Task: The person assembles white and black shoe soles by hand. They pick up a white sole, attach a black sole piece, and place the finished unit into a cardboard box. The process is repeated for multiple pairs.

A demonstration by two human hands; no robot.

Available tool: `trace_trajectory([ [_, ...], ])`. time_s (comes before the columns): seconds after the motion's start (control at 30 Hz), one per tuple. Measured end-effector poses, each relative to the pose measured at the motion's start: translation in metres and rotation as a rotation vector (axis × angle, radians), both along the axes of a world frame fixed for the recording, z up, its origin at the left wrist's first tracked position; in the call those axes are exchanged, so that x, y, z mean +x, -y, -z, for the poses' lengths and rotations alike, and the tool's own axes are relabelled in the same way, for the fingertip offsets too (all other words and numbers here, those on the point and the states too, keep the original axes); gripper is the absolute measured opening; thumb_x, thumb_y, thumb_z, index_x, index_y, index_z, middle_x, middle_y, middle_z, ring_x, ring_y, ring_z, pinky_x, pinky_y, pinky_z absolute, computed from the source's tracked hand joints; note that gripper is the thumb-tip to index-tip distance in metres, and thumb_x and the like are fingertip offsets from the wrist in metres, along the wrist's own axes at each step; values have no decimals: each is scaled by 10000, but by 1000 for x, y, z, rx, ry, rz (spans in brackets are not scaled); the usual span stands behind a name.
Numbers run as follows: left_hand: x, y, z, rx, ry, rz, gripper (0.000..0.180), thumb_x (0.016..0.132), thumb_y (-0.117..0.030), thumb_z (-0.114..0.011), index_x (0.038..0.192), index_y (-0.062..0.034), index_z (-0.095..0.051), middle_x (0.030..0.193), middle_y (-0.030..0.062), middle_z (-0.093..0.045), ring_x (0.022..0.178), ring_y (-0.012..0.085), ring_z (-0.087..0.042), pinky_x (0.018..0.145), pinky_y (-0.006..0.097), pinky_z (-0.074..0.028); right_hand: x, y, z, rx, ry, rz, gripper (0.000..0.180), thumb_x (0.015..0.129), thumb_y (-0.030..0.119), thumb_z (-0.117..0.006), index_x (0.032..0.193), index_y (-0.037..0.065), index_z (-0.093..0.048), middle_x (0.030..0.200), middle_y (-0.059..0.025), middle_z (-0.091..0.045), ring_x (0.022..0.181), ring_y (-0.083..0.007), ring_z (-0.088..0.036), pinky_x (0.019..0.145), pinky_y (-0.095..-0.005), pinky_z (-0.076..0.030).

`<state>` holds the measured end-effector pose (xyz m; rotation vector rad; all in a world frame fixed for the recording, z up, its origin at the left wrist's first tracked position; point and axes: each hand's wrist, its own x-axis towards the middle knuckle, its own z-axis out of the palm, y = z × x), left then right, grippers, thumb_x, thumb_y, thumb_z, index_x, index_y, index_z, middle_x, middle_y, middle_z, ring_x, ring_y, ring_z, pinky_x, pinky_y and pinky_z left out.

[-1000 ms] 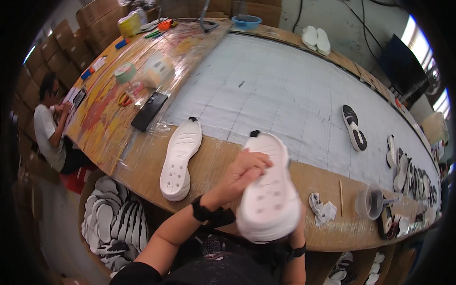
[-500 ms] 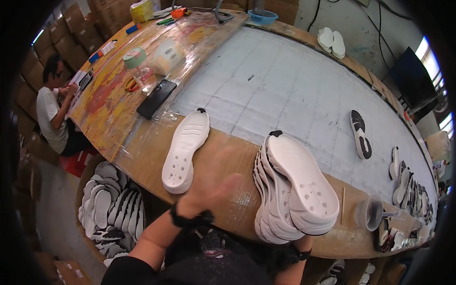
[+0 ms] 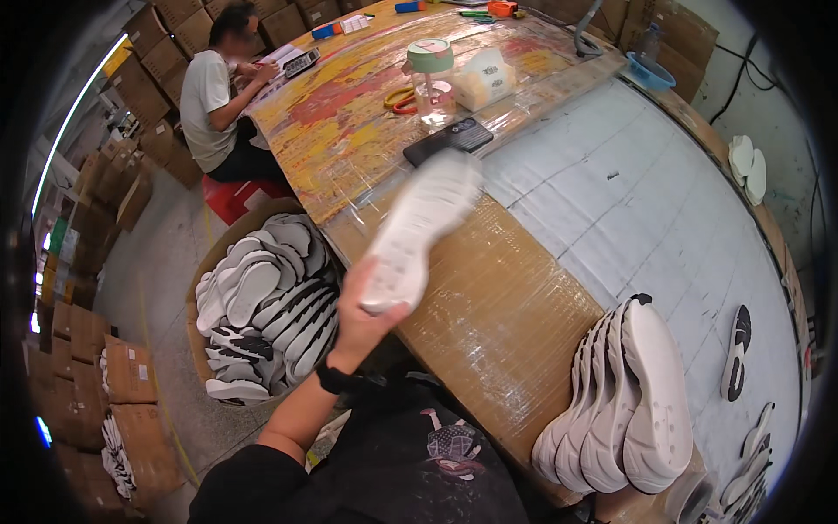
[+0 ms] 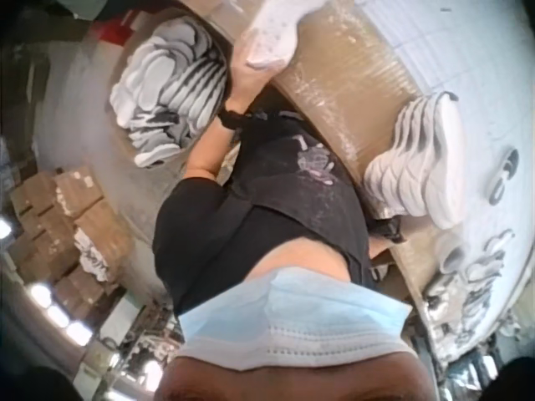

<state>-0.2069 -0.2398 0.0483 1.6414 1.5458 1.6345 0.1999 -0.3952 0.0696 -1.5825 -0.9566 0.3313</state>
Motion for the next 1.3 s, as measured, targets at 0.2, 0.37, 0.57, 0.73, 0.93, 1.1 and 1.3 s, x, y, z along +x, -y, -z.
trace_trajectory([
  [0.2,-112,33,18,-74,33,-572,518,759,-145,-668,1202,9,-447,1205,127,-447,1084,227,-442,951,339,-330,-1,1,-4,-8,15,56,299,904,173,-390,1132,-12,-446,1182,-154,-496,1073,-235,-483,929,-341,-377],
  [0.37,-204,56,76,-215,-352,-1045,542,754,-304,-676,1083,91,-504,1161,234,-458,1077,302,-435,919,399,-350,-14,-43,-23,-11,6,-27,330,903,172,-384,1169,-15,-441,1166,-147,-512,1054,-228,-501,917,-336,-390],
  [0.57,-115,-6,52,-185,-191,-474,230,846,-148,-565,930,64,-593,1240,126,-454,1058,200,-466,881,302,-382,-7,-76,-23,89,-331,-90,312,906,178,-391,1147,-8,-460,1160,-147,-519,1058,-215,-500,914,-338,-393],
  [0.73,18,-25,0,-97,-220,135,123,814,-25,-542,928,11,-570,1253,138,-441,1154,253,-421,959,323,-323,-13,-84,8,276,-881,-152,260,913,192,-408,1074,8,-495,1168,-153,-513,1083,-201,-482,921,-345,-383],
  [0.93,91,-17,4,-143,-175,478,154,757,29,-568,905,-10,-577,1203,165,-463,1055,264,-480,901,334,-370,-2,-67,-24,71,-749,-141,259,920,227,-422,1038,18,-520,1145,-139,-523,1078,-178,-483,907,-352,-391],
  [1.1,99,-14,16,-193,-180,546,102,769,2,-576,871,8,-576,1164,161,-483,1053,257,-483,911,335,-363,76,-118,-56,263,-873,-48,314,900,272,-459,1085,23,-504,1071,-85,-553,1010,-177,-518,854,-341,-426],
  [1.3,101,-16,12,-184,-245,582,152,794,-26,-583,936,26,-593,1141,147,-516,1005,253,-513,864,315,-402,229,-205,-51,-76,-315,285,295,842,297,-531,916,17,-591,881,-70,-614,905,-194,-576,765,-315,-459],
])
